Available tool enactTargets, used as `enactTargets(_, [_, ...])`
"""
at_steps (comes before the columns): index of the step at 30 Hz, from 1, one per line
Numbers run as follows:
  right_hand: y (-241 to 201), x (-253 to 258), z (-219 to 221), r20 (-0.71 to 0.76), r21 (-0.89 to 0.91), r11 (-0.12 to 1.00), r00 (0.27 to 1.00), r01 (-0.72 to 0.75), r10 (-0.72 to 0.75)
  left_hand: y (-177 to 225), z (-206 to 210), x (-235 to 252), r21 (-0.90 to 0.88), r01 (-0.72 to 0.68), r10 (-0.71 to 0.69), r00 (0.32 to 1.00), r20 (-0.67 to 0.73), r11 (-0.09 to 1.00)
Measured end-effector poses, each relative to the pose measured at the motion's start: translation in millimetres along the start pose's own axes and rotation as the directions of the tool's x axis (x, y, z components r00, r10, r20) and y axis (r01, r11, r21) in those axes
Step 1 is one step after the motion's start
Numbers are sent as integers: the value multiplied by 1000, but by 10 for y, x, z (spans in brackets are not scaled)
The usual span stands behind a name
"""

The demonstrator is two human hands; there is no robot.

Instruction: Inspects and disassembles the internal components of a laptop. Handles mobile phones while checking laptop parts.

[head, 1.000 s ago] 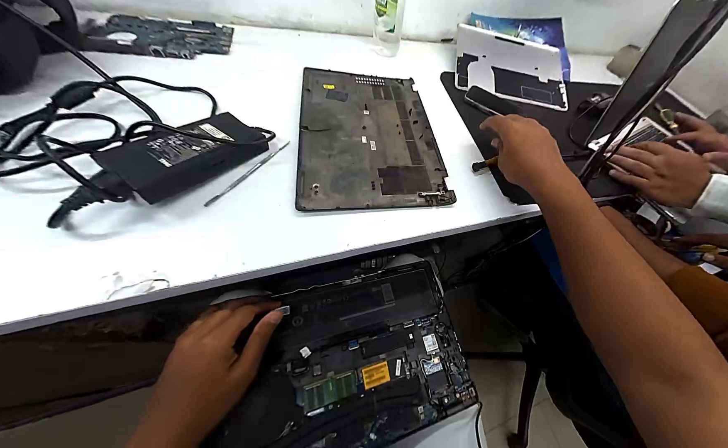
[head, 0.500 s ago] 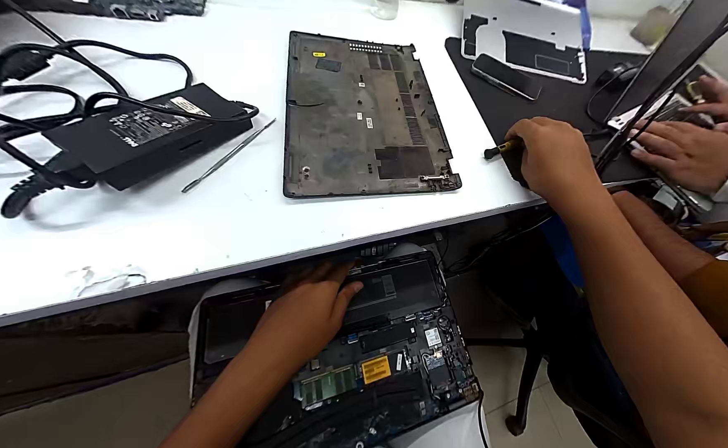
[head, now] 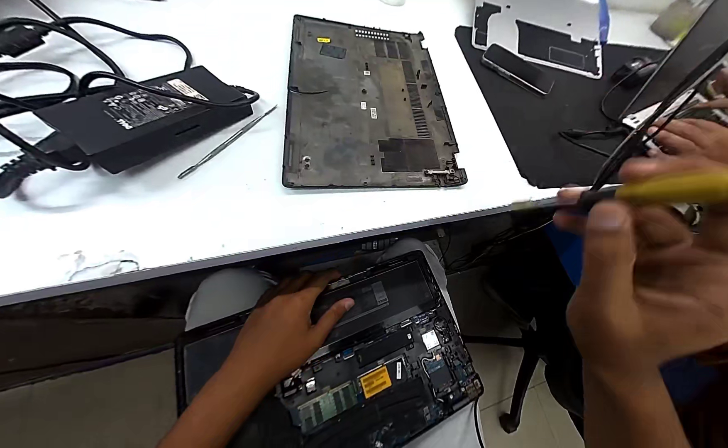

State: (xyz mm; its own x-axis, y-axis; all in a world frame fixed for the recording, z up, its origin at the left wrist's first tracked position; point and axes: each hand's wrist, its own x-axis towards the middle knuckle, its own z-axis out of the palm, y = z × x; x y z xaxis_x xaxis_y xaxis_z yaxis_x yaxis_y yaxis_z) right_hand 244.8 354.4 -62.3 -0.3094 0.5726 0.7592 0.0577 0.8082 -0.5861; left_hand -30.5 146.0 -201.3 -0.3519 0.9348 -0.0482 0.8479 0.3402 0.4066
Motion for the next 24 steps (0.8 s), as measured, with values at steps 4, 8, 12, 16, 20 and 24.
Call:
enactTargets(4, [-72,-533,86,63,22,996,994,-86,84,2,30,-21,28,-6,7,1000,-30,1000])
enactTargets(8, [-12,-807,139,105,-8,989,983,-151,151,24,27,-23,36,-15,16,999,-41,999])
enactTargets(12, [49,-924,178,78,-28,988,985,-154,156,35,25,-17,38,-27,29,998,-52,999])
enactTargets(16, [83,-955,223,93,-71,989,987,-128,134,44,22,-18,34,-48,50,996,-73,998])
enactTargets(20, [96,-992,245,116,-95,985,981,-142,153,39,22,-14,39,-43,45,996,-76,998])
enactTargets(24, [105,-1015,253,105,-84,989,986,-121,130,35,33,0,43,-44,47,996,-72,998])
